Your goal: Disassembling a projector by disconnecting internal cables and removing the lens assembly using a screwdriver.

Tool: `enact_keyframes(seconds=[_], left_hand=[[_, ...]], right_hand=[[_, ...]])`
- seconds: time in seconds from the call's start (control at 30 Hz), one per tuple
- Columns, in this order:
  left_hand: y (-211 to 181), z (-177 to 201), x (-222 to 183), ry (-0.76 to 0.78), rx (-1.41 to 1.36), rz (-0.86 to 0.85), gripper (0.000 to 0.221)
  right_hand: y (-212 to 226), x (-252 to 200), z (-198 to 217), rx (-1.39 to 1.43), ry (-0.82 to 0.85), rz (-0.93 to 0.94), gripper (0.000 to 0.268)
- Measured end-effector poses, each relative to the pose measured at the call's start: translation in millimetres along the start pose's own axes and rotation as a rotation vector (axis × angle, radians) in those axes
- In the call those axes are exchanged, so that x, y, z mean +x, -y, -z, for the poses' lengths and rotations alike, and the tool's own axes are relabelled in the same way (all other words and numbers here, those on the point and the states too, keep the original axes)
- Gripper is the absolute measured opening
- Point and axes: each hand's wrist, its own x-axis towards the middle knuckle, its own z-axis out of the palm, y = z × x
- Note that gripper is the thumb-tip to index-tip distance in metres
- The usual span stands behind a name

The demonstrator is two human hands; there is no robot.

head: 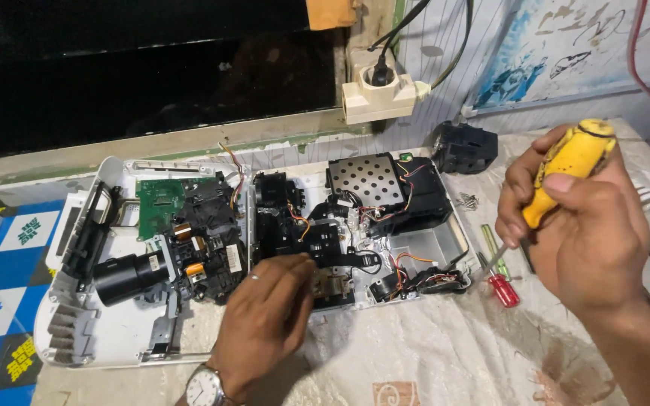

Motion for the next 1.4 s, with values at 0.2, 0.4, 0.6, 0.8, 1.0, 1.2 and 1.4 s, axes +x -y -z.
enact_keyframes(seconds=[0.2,0.4,0.6,0.8,1.0,1.2,1.4], left_hand=[[-33.7,-22.7,21.6,0.205,-0.311,0.181,0.022],[-33.7,-50.0,8.7,0.316,-0.354,0.189,0.043],[-30.1,-67.3,-3.0,0.217,-0.242,0.128,0.038],[-28.4,-65.8,-3.6,0.195,-0.241,0.120,0.034],[-31.6,-62.0,1.1,0.155,-0.259,0.113,0.034],[-32.2,-61.1,2.2,0.162,-0.261,0.121,0.035],[-31.5,-61.8,1.5,0.154,-0.262,0.118,0.033]], right_hand=[[-2.7,-14.0,-58.5,0.047,0.139,0.235,0.053],[-21.1,-24.0,-55.2,0.232,0.148,0.059,0.043],[-27.7,-22.7,-54.1,0.352,0.251,0.008,0.034],[-17.2,-20.2,-45.0,0.211,0.221,-0.037,0.034],[-21.7,-15.7,-40.6,0.258,0.261,-0.003,0.035],[-26.3,-14.3,-42.2,0.212,0.271,0.028,0.035],[-28.8,-14.7,-40.9,0.221,0.282,0.014,0.035]])
